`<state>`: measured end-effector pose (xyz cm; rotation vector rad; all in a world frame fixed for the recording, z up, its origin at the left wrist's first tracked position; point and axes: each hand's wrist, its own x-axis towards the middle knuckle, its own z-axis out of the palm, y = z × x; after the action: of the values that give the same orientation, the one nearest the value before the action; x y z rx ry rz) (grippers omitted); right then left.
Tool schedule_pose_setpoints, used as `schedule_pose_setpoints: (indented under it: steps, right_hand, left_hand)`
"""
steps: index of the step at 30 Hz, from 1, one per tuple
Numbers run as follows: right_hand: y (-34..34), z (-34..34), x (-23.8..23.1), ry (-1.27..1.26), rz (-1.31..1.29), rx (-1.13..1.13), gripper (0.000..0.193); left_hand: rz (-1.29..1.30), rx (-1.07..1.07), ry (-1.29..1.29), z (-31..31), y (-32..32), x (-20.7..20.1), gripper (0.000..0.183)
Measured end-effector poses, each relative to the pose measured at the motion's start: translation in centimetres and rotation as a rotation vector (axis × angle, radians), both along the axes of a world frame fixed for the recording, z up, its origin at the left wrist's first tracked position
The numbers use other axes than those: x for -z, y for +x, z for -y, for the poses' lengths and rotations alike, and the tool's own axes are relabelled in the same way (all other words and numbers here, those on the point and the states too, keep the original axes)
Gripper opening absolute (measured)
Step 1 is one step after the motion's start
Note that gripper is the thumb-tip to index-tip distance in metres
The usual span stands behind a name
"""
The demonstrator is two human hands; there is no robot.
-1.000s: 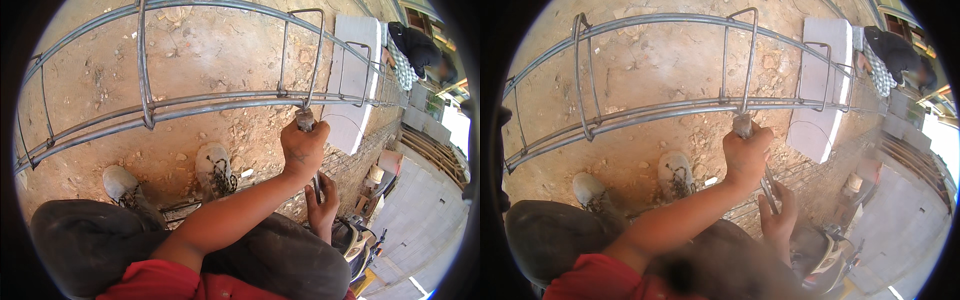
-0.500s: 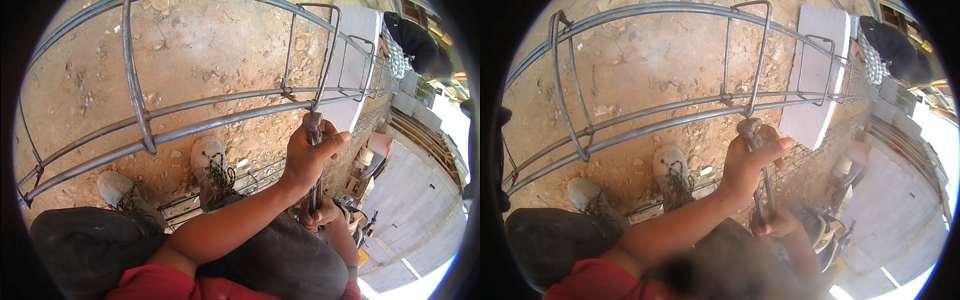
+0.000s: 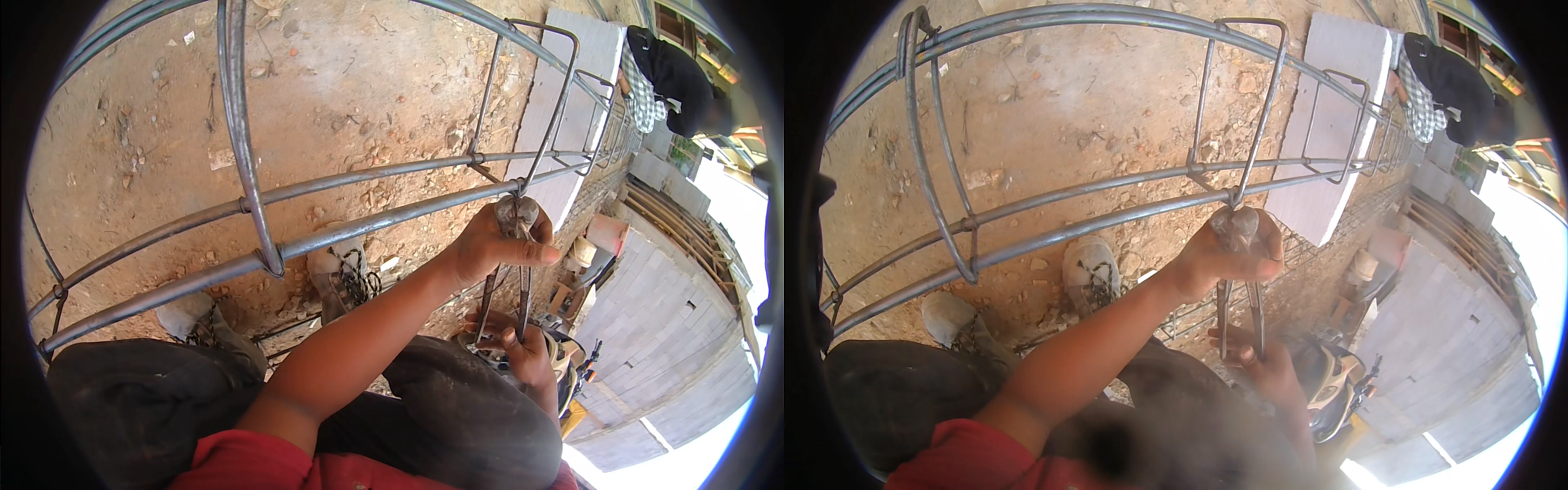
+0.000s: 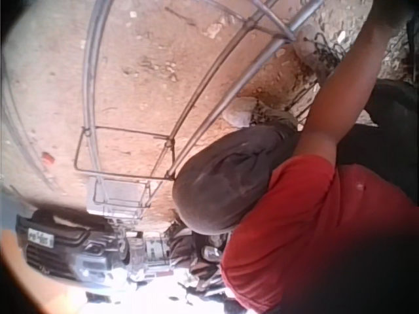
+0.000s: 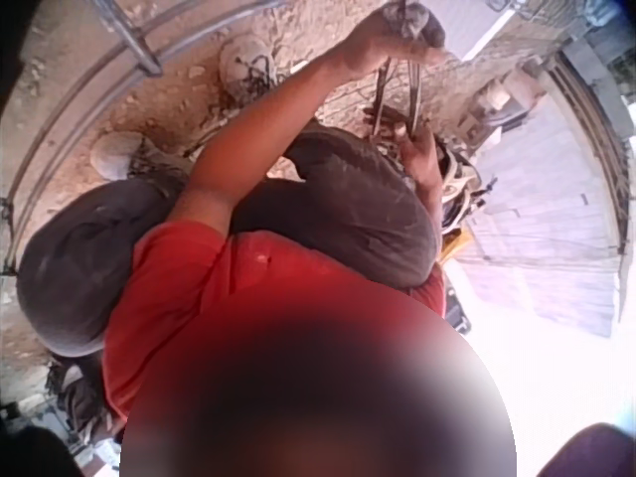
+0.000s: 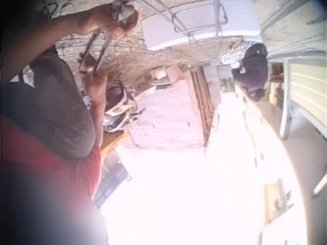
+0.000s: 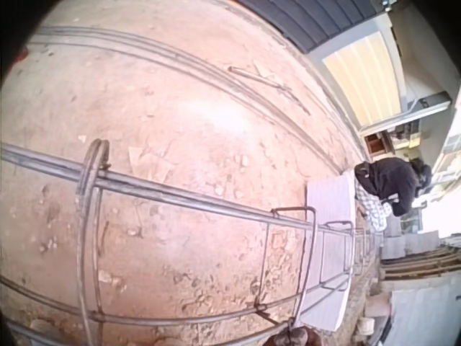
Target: The person assembles a rebar cage by tying intersecting bars with wire using pliers. They repeatedly wrap wire around joints and twist it to secure the structure.
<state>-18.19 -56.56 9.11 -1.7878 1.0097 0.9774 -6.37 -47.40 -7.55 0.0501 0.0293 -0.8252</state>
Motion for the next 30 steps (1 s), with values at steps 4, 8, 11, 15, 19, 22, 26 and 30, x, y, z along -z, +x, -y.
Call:
schedule_pose_setpoints:
  steps: [4, 8, 11, 15, 19, 22, 26, 30]
  right_hand:
    - [-0.4, -1.1, 0.2, -0.062, 0.012, 0.032, 0.078]
    - [-1.0, -2.5, 0.7, -0.067, 0.068, 0.198, 0.074]
    - [-1.2, -3.1, 0.8, -0.038, 0.142, 0.237, 0.067]
    - [-1.3, -2.7, 0.9, 0.02, 0.118, 0.133, 0.059]
    - [-1.2, -2.1, 2.0, 0.076, 0.163, -0.017, 0.056]
    - [-1.3, -2.4, 2.3, 0.018, 0.136, 0.056, 0.054]
    - [-0.7, -2.9, 2.4, -0.181, 0.256, -0.023, 0.046]
    - [-0.5, -2.5, 1.8, -0.418, 0.164, -0.097, 0.049]
  left_hand:
    - [0.012, 0.082, -0.078, -0.3, 0.2, 0.9, 0.034]
    - [0.065, 0.126, -0.089, -0.2, 0.2, 1.5, 0.044]
    - [0.017, 0.146, -0.185, 0.0, 0.0, 1.6, 0.049]
    - [-0.062, 0.142, -0.236, 0.0, -0.4, 1.6, 0.045]
    - [-0.071, 0.13, -0.012, -0.7, -0.6, 0.8, 0.045]
    - [-0.004, 0.145, 0.09, -1.5, -0.2, 0.6, 0.03]
    - [0.07, 0.169, 0.045, -1.9, 0.8, 0.7, 0.022]
    - [0.036, 0.145, 0.015, -1.4, 1.0, 0.5, 0.022]
